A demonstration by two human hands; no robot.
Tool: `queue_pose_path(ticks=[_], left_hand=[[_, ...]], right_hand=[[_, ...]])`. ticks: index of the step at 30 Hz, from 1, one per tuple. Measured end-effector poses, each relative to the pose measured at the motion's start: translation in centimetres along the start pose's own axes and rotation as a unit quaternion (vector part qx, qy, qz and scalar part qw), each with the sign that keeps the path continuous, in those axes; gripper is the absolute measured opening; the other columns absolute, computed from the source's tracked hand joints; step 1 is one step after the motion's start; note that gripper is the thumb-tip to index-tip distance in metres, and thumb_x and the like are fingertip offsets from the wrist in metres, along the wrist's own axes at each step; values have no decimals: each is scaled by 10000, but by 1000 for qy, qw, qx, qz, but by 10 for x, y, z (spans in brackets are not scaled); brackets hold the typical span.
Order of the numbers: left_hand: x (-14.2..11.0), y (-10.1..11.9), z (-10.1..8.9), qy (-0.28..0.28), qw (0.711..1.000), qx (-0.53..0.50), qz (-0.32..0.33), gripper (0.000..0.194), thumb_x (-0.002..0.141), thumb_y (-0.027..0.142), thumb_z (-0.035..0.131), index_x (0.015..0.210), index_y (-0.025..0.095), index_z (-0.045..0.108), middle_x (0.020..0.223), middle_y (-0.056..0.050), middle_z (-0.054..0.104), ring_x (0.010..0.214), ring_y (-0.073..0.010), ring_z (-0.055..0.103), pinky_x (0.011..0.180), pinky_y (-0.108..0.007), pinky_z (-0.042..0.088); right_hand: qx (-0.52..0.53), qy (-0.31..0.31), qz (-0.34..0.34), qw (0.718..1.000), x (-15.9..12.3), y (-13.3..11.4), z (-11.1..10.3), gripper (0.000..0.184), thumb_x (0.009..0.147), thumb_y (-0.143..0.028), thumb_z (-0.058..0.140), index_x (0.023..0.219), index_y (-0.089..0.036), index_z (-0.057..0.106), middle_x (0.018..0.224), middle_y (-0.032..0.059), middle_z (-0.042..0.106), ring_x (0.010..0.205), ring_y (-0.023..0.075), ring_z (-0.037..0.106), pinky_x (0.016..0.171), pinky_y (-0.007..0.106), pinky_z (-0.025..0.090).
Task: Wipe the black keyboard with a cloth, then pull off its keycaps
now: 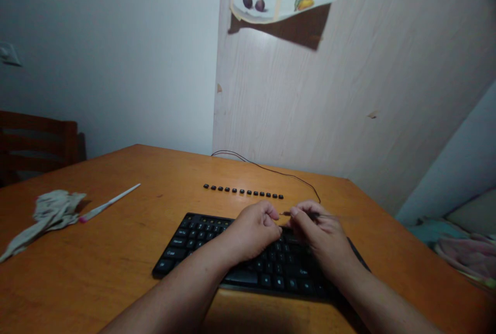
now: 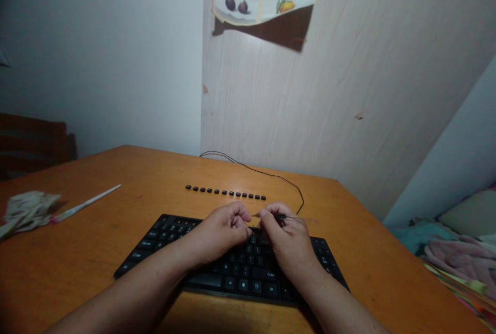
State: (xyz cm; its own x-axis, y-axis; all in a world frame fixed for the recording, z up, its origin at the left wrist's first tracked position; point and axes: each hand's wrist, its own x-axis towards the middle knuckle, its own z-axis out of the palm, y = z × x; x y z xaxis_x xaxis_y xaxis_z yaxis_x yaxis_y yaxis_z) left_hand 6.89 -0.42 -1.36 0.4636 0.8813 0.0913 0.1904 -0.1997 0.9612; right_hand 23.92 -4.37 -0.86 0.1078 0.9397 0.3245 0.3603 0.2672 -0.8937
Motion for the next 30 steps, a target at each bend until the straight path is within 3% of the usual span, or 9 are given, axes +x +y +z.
queue_pose_path(ticks=[3,7,12,20,25,30], left_hand=[[0,1,0,16,999,-18,-21,146,699,165,609,824,185,537,592,64,497,527,-94,447,483,-208,279],[1,4,0,20,994,-100,-47,111,721,128,555,792,188,493,592,48,544,555,-110,530,539,-216,367],[2,3,1,21,991,-120,-49,184,713,111,580,833,193,467,554,72,520,525,-107,519,514,-212,360],[3,0,-1,14,995,-90,-37,240,723,131,582,927,185,469,592,65,545,564,-112,537,538,-214,363],[8,-1,-12,66,997,-23,-28,263,761,238,589,1007,181,513,656,41,577,590,-130,534,534,-236,353],[8,4,-20,111,992,-55,-12,231,764,260,605,965,166,539,658,34,558,594,-119,535,563,-235,380]], right_hand=[[-32,-11,-53,998,2,8,-4,343,893,-472,554,1080,-202,654,964,80,711,824,211,676,677,296,521],[-156,-37,-152,975,4,17,-7,241,911,-381,545,994,-205,688,964,80,717,900,224,667,809,342,514],[-277,-109,-211,931,3,17,-9,237,871,-346,611,1063,-219,665,1007,74,701,920,221,647,805,336,496],[-363,-133,-206,899,6,4,-11,175,885,-312,562,970,-243,697,860,47,687,805,203,624,695,297,458],[-324,-68,-127,935,48,20,-44,251,870,-365,567,968,-201,730,897,78,727,802,219,652,701,313,467],[-342,-46,-70,936,95,49,-76,231,808,-339,612,931,-193,741,844,61,740,768,209,642,702,308,457]])
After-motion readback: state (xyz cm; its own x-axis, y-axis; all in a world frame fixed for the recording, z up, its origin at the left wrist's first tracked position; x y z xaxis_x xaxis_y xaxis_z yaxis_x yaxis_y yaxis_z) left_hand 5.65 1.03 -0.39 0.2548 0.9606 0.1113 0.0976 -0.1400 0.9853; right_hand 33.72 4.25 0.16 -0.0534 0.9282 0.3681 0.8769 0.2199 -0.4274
